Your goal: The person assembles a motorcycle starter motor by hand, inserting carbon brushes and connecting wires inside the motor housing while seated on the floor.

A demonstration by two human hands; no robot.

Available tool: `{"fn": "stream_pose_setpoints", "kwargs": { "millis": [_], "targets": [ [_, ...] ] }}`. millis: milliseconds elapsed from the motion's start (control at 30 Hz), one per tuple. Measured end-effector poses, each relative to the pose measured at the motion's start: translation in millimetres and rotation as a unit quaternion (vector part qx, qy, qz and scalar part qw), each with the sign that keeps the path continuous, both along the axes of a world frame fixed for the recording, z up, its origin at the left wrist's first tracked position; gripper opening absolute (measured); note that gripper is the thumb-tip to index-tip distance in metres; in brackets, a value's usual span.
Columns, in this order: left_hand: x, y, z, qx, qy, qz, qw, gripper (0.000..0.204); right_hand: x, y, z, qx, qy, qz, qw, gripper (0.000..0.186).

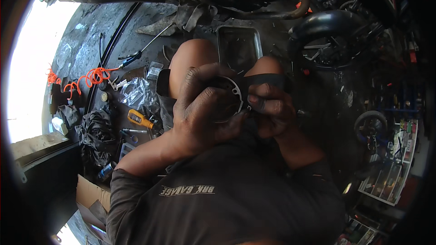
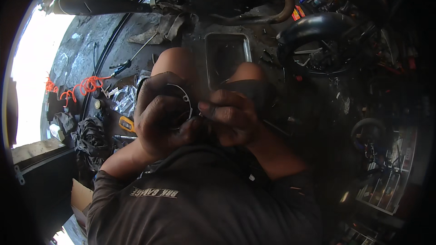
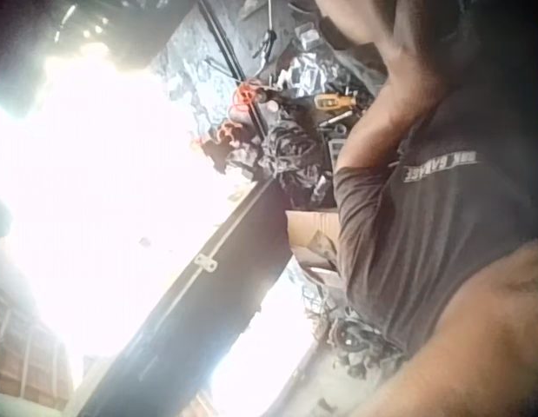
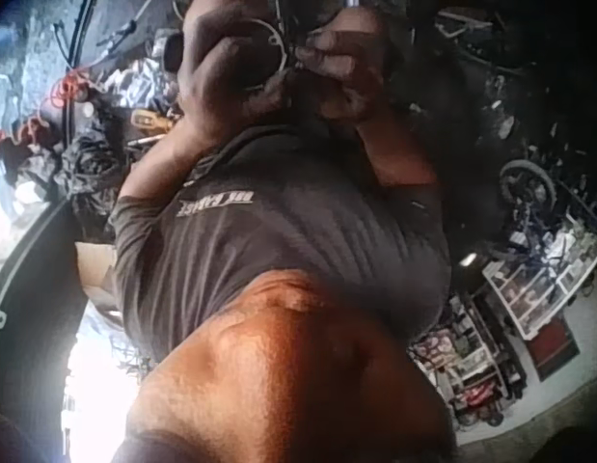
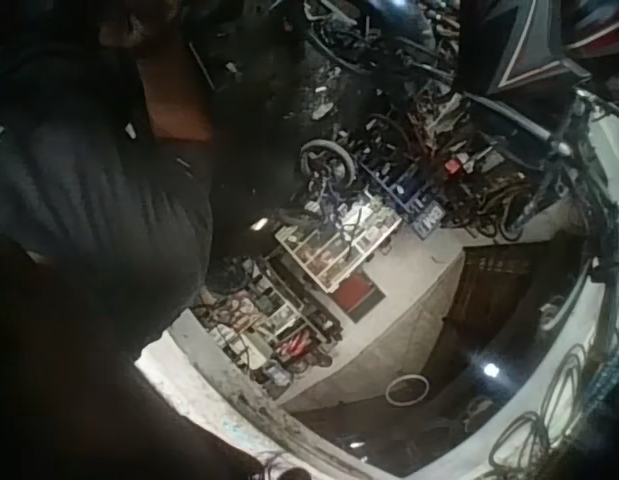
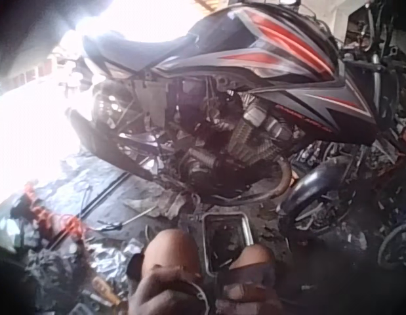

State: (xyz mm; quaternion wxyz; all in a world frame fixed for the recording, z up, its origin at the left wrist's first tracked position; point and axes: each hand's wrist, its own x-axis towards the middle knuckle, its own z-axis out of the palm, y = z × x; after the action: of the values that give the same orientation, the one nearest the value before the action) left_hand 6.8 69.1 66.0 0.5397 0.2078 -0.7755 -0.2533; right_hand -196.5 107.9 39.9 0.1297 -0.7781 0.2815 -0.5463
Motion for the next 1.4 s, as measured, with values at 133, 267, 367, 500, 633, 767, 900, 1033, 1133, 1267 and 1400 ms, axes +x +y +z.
{"fn": "stream_pose_setpoints", "kwargs": {
  "millis": [133,267,367,500,633,767,900,1033,1133,1267,1400],
  "targets": [
    [-1.5,-1.0,-4.2,-0.012,0.002,-0.002,1.0,0.03,2.9,8.3,0.1,0.057,-0.034,0.009,0.998,0.038],
    [-4.1,0.3,-4.2,-0.025,0.009,0.003,1.0,0.029,5.6,11.6,-3.1,0.093,-0.089,0.012,0.992,0.036],
    [-4.7,1.2,-2.7,-0.027,0.007,0.008,1.0,0.03,9.7,14.7,-8.1,0.117,-0.135,0.015,0.984,0.033],
    [-5.2,0.6,-2.5,-0.041,0.0,0.013,0.999,0.031,14.4,22.6,-10.2,0.156,-0.188,0.003,0.97,0.027],
    [-4.5,0.8,-4.0,-0.052,-0.004,0.016,0.999,0.032,15.9,30.2,-11.9,0.202,-0.222,0.018,0.954,0.023],
    [-5.0,2.1,-5.4,-0.048,0.004,0.011,0.999,0.032,20.0,33.8,-10.9,0.221,-0.247,0.03,0.943,0.023],
    [-5.0,1.9,-4.5,-0.058,0.005,0.008,0.998,0.032,19.8,38.4,-10.7,0.225,-0.252,0.022,0.941,0.023],
    [-4.2,3.3,-2.5,-0.071,-0.002,0.021,0.997,0.032,17.4,39.0,-5.5,0.241,-0.236,0.061,0.939,0.02],
    [-3.2,2.1,-4.9,-0.067,0.0,0.024,0.997,0.031,22.0,36.6,-3.4,0.242,-0.232,0.058,0.94,0.018],
    [-3.5,-13.4,-12.1,-0.05,0.027,0.054,0.997,0.031,16.4,18.2,16.8,0.199,-0.162,-0.012,0.966,0.022],
    [-10.8,-28.9,-16.2,0.096,0.13,0.063,0.985,0.035,-1.2,14.6,30.7,0.202,-0.377,-0.033,0.903,0.03]
  ]
}}
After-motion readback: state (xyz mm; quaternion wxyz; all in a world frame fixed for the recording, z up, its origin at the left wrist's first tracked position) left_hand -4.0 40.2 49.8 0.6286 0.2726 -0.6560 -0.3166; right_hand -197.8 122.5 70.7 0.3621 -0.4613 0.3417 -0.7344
